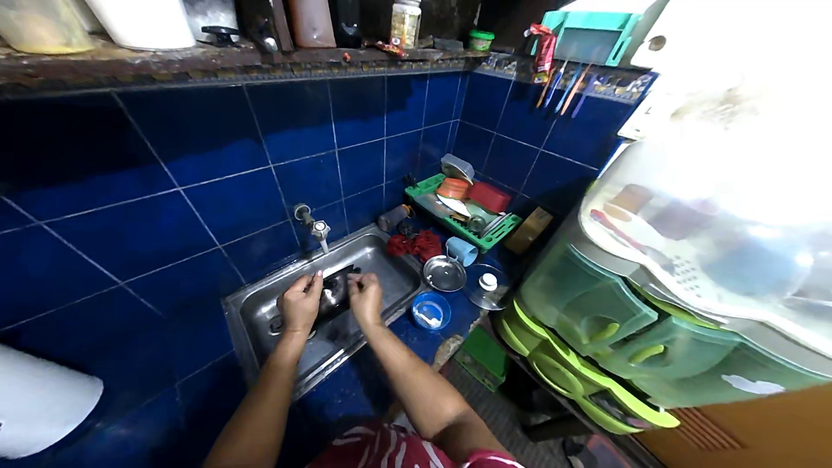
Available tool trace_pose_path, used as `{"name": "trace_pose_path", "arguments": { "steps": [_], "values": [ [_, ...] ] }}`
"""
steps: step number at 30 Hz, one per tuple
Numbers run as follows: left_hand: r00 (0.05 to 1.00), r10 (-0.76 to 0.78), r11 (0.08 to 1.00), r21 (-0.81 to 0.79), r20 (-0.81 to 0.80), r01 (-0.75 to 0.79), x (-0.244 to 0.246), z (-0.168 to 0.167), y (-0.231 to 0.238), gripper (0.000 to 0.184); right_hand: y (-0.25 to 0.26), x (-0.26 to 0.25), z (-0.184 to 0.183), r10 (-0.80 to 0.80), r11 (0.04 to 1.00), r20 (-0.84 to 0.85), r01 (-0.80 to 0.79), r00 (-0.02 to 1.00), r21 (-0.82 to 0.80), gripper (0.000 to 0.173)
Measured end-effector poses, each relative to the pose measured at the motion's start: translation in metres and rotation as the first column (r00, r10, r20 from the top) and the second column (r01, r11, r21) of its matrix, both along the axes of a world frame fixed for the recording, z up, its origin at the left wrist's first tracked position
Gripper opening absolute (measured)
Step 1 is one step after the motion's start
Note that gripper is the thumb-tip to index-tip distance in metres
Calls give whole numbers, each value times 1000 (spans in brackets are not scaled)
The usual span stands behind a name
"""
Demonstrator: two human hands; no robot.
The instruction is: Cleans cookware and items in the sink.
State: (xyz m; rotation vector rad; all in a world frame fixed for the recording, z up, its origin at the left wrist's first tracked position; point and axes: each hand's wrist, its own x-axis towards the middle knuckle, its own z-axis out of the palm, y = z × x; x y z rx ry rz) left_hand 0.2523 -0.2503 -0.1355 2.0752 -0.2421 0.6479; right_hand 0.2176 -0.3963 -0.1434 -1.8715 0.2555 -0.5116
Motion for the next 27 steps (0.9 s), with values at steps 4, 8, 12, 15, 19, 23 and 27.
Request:
{"name": "trace_pose_path", "arguments": {
  "steps": [4, 8, 12, 15, 19, 23, 27],
  "values": [
    [998, -58, 998, 11, 24, 58, -5, 8, 8, 43, -9, 3, -12, 23, 965, -5, -21, 1000, 261, 20],
    [983, -183, 950, -256, 5, 179, -2, 25, 25, 35, -53, 18, -32, 225, 765, -52, -144, 973, 628, 44],
    [978, -195, 882, -450, -78, 140, 10, 23, 45, 38, -76, 18, -16, 525, 697, 19, -443, 851, 564, 47],
    [952, -251, 809, -578, -175, 107, 21, 14, 45, 37, -89, 16, 3, 579, 708, 9, -508, 815, 490, 33],
    [795, -548, 825, -324, -258, 464, 33, 2, 83, 32, -93, 26, 31, 651, 749, -49, -631, 757, 200, 29],
    [588, -597, 696, 12, -545, 718, 19, 26, 56, 35, -72, 42, 48, 699, 604, -225, -729, 679, -322, 28],
    [783, -430, 884, -33, -449, 467, 14, -8, 18, 36, -53, 49, 42, 569, 725, -192, -598, 800, -341, 34]
  ]
}}
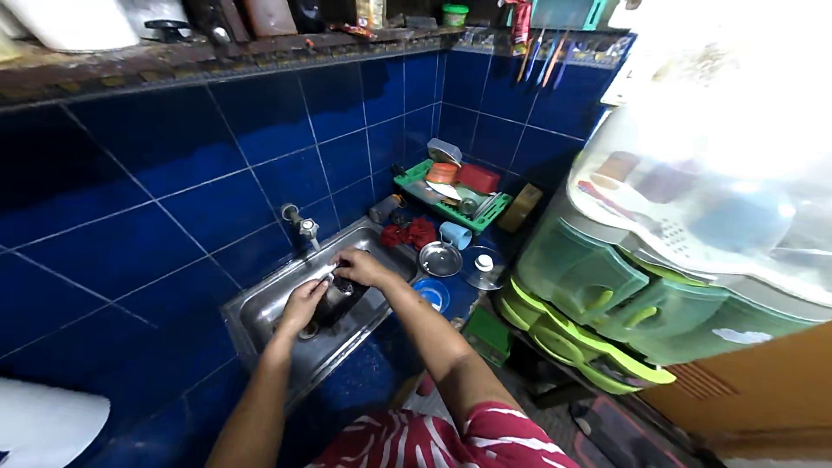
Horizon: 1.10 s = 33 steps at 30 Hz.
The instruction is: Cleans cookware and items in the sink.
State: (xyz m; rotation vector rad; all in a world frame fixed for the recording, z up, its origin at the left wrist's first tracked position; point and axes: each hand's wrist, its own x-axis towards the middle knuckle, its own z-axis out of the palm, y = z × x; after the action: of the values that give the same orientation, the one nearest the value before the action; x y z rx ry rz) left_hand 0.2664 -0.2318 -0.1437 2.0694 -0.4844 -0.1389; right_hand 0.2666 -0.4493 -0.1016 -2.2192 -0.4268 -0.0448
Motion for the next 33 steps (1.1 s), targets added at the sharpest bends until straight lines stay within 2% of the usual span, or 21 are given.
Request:
{"name": "trace_pose_path", "arguments": {
  "steps": [2, 5, 7, 8, 9, 11, 12, 13, 14, 16, 18, 19, 20, 22, 23, 24, 25, 27, 29, 31, 33],
  "values": [
    [983, 181, 983, -44, 41, -179, 0, -10, -7, 39, 15, -8, -14, -201, 977, 75, 195, 977, 82, 47],
    [927, 360, 932, -95, 107, -351, -4, -13, -17, 44, 57, -37, -40, -330, 943, 298, 328, 896, 58, 30],
    [890, 423, 905, -126, 170, -407, -10, -14, -19, 44, 68, -50, -50, -399, 911, 403, 407, 824, 69, 24],
    [875, 439, 897, -148, 201, -416, -15, -14, -18, 43, 62, -49, -50, -447, 889, 377, 449, 811, 89, 23],
    [859, 455, 889, -177, 234, -422, -18, -13, -17, 43, 50, -44, -47, -503, 863, 273, 490, 820, 121, 23],
    [825, 490, 869, -239, 282, -434, -25, -12, -14, 44, 16, -22, -44, -538, 802, -117, 550, 835, 234, 24],
    [814, 500, 862, -259, 297, -435, -27, -12, -12, 43, 6, -12, -48, -516, 771, -249, 571, 819, 282, 24],
    [808, 502, 861, -263, 309, -435, -25, -11, -10, 42, 4, -9, -51, -513, 763, -274, 579, 813, 289, 24],
    [807, 499, 865, -250, 318, -436, -22, -11, -10, 42, 10, -12, -49, -532, 772, -210, 572, 820, 277, 24],
    [820, 483, 876, -179, 307, -448, -17, -14, -10, 45, 34, -32, -46, -552, 815, 39, 530, 833, 235, 21],
    [831, 474, 880, -118, 292, -461, -15, -18, -12, 48, 53, -47, -50, -528, 842, 181, 484, 830, 239, 19],
    [828, 475, 879, -112, 298, -464, -15, -19, -12, 49, 53, -46, -53, -530, 833, 151, 480, 834, 274, 19],
    [822, 477, 878, -123, 310, -463, -15, -19, -10, 49, 47, -41, -55, -535, 804, 42, 494, 844, 331, 18],
    [817, 490, 872, -179, 304, -456, -16, -20, -10, 47, 25, -22, -58, -498, 682, -274, 567, 823, 462, 17],
    [816, 503, 864, -205, 286, -460, -15, -21, -9, 46, 19, -15, -59, -488, 646, -346, 598, 801, 475, 17],
    [814, 514, 856, -219, 270, -468, -14, -23, -8, 45, 19, -14, -59, -503, 660, -336, 605, 796, 445, 18],
    [810, 521, 852, -213, 268, -478, -12, -23, -8, 45, 26, -19, -56, -524, 708, -259, 584, 811, 397, 19],
    [806, 521, 853, -159, 281, -496, -7, -26, -10, 48, 49, -36, -54, -513, 817, -1, 488, 859, 308, 18],
    [805, 527, 849, -129, 273, -512, -5, -29, -15, 49, 71, -45, -55, -456, 877, 169, 408, 874, 256, 14],
    [794, 552, 834, -148, 255, -532, -4, -31, -16, 49, 77, -35, -48, -452, 884, 174, 414, 875, 216, 15],
    [785, 570, 822, -167, 241, -545, -5, -32, -14, 49, 66, -14, -37, -450, 891, 91, 441, 888, 105, 21]
  ]
}}
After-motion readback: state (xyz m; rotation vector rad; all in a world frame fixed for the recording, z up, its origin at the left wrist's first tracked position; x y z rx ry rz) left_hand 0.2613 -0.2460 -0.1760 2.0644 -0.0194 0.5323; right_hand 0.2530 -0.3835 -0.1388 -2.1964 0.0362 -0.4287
